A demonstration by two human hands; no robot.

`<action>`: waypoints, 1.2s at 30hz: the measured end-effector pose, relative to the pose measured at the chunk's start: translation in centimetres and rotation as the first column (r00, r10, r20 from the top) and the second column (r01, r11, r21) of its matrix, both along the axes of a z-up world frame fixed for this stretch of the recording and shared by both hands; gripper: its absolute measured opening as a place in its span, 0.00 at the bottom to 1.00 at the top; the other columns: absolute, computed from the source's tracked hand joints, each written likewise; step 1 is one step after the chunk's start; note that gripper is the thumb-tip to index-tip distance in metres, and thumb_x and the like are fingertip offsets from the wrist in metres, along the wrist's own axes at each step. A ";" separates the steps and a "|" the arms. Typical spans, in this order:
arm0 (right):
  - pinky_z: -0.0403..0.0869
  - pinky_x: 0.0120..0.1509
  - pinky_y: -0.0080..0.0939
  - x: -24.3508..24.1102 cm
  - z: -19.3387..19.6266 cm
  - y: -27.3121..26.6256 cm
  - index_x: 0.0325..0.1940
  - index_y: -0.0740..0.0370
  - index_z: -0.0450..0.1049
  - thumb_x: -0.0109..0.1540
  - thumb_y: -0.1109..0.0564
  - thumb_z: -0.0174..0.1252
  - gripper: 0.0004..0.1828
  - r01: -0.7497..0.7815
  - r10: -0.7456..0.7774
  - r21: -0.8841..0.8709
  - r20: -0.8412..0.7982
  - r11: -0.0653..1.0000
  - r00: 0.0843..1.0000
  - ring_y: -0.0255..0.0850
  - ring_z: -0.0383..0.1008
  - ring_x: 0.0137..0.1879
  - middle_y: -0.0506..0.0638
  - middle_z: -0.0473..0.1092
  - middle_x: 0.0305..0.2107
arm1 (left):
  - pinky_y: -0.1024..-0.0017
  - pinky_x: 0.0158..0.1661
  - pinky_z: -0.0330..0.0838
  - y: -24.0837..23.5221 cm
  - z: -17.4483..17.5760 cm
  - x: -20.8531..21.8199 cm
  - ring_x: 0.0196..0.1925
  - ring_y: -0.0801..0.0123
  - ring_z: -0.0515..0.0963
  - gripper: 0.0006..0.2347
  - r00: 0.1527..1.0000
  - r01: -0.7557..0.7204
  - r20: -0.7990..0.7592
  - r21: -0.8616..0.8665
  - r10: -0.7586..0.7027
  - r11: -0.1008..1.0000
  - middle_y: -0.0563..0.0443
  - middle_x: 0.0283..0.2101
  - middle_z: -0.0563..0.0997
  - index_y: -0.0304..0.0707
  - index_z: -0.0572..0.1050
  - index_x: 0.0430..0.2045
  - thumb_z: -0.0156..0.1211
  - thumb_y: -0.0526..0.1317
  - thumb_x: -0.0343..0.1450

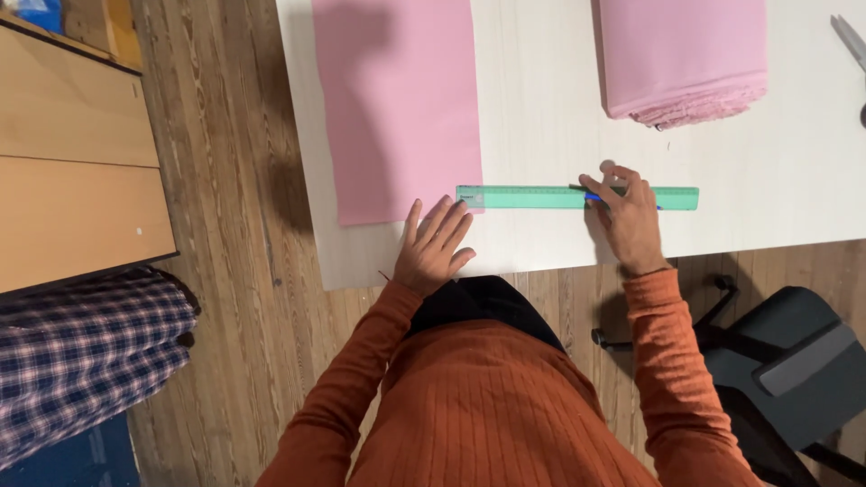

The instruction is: Using a ruler and pen to mark lines on pink leather and then cutting it with scissors.

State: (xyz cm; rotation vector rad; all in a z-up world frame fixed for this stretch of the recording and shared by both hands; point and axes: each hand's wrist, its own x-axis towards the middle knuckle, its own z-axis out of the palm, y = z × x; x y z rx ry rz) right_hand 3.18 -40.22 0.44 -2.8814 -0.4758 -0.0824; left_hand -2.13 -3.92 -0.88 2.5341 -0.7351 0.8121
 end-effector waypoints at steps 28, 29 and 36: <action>0.60 0.50 0.44 -1.0 -0.6 6.4 0.66 0.40 0.81 0.73 0.42 0.52 0.20 -0.065 0.055 0.024 0.304 0.998 0.951 0.46 0.66 0.48 0.46 0.72 0.58 | 0.36 0.72 0.57 0.4 -0.7 -0.1 0.66 0.49 0.77 0.30 0.992 0.004 -0.122 -0.100 -0.016 0.995 0.39 0.58 0.80 0.30 0.78 0.55 0.45 0.62 0.78; 0.60 0.50 0.45 -1.0 -0.6 6.5 0.66 0.40 0.81 0.73 0.42 0.52 0.20 -0.064 0.054 0.025 0.305 0.998 0.951 0.46 0.66 0.48 0.46 0.72 0.58 | 0.35 0.72 0.57 0.4 -0.7 -0.1 0.66 0.48 0.77 0.30 0.992 0.003 -0.123 -0.098 -0.015 0.995 0.39 0.59 0.80 0.30 0.78 0.55 0.45 0.62 0.78; 0.60 0.50 0.44 -0.9 -0.4 6.3 0.66 0.41 0.81 0.73 0.44 0.54 0.19 -0.078 0.061 0.040 0.322 0.996 0.945 0.46 0.66 0.48 0.46 0.72 0.58 | 0.36 0.72 0.56 0.5 -0.9 -0.1 0.67 0.48 0.76 0.31 0.991 0.016 -0.129 -0.091 -0.028 0.996 0.39 0.60 0.80 0.30 0.77 0.56 0.45 0.62 0.78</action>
